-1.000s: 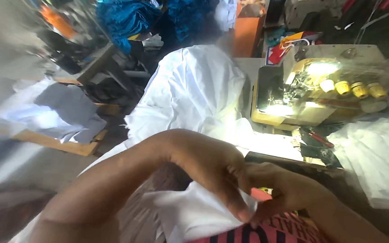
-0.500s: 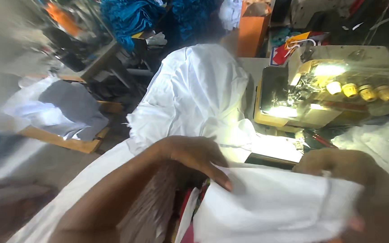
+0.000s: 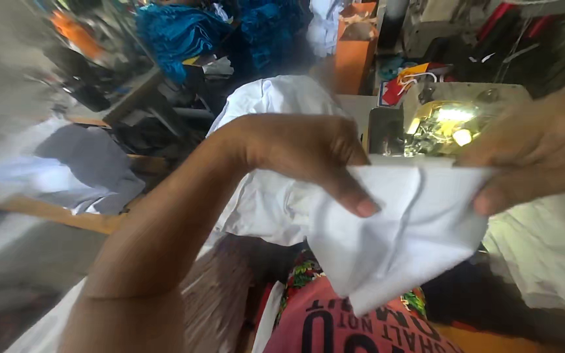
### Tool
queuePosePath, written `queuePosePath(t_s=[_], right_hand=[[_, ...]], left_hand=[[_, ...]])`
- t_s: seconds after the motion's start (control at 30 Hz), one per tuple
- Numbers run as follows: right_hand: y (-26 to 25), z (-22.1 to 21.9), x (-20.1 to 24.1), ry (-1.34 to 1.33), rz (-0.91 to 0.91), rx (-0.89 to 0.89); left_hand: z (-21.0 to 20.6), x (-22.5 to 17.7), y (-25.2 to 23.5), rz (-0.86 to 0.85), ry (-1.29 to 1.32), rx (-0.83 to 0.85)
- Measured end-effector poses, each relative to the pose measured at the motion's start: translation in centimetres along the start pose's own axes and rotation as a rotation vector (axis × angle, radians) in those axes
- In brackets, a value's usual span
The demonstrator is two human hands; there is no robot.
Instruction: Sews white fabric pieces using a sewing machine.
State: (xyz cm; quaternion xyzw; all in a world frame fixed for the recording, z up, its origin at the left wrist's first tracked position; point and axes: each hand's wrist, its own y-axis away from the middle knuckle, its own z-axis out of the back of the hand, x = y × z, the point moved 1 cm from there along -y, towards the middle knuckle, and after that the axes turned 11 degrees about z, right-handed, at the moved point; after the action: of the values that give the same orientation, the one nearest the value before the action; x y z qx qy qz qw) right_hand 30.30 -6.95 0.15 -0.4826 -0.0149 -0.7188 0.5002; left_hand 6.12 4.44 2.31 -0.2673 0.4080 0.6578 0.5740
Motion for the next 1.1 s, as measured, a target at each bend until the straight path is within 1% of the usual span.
queuePosePath(t_s=[0.07,0.13,0.23,0.3,0.33,0.4,0.5,0.57,0.63,0.67,0.77,0.8,0.83,0.87,0.97,1.0,1.03,1.07,1.1], right_hand=[[1.8,-1.9,-1.2,-0.012,-0.026,0.012],[3.7,-4.0,-3.1,-0.121,-0.095,0.027],[6.2,-7.5,-6.8,-0.375,-0.309,0.021],[6.7,-9.3,-9.4,-0.468,-0.460,-0.005],[6.5,-10.1,-10.5,-0.496,-0.498,-0.038],[5.0,-11.4,-11.4,-0.525,-0.481,-0.128],[2.0,-14.1,-11.1,-0.581,-0.334,-0.328],[0.7,-15.9,-10.5,-0.619,-0.283,-0.474],[0.5,-17.4,-9.8,-0.607,-0.303,-0.604],[0.7,-17.9,-9.5,-0.579,-0.328,-0.636],[1.6,-18.2,-9.0,-0.456,-0.350,-0.609],[1.7,-17.9,-9.1,-0.432,-0.359,-0.589],[1.8,-17.5,-9.5,-0.416,-0.383,-0.572],[1.8,-17.0,-10.0,-0.395,-0.423,-0.562],[1.3,-15.4,-12.9,-0.275,-0.541,-0.593],[1.1,-14.9,-14.1,-0.226,-0.562,-0.615],[1.0,-14.5,-15.3,-0.185,-0.581,-0.631],[0.9,-14.2,-16.4,-0.146,-0.605,-0.637],[0.9,-14.1,-17.5,-0.111,-0.635,-0.633]], left_hand=[[-0.9,1.1,1.8,0.024,-0.019,-0.024],[-2.4,3.0,3.8,0.053,0.058,-0.068],[-6.1,6.2,5.4,0.141,0.244,-0.108],[-8.5,7.7,5.1,0.204,0.247,-0.199],[-9.1,8.1,4.6,0.228,0.226,-0.228],[-9.5,8.3,3.6,0.254,0.126,-0.240],[-9.1,7.8,3.0,0.250,-0.044,-0.267],[-9.0,8.0,3.4,0.251,-0.096,-0.288],[-9.6,8.5,4.0,0.267,-0.059,-0.275],[-10.0,8.7,4.2,0.295,0.004,-0.258],[-11.4,9.6,4.3,0.419,0.258,-0.192],[-11.7,9.7,4.2,0.460,0.279,-0.196],[-11.7,9.7,4.2,0.488,0.240,-0.230],[-11.5,9.7,4.1,0.504,0.151,-0.303],[-11.1,11.0,3.1,0.435,-0.254,-0.636],[-10.7,11.8,2.5,0.426,-0.348,-0.718],[-10.1,12.6,1.9,0.449,-0.390,-0.755],[-9.4,13.4,1.2,0.487,-0.396,-0.752],[-8.5,14.3,0.5,0.536,-0.386,-0.712]])
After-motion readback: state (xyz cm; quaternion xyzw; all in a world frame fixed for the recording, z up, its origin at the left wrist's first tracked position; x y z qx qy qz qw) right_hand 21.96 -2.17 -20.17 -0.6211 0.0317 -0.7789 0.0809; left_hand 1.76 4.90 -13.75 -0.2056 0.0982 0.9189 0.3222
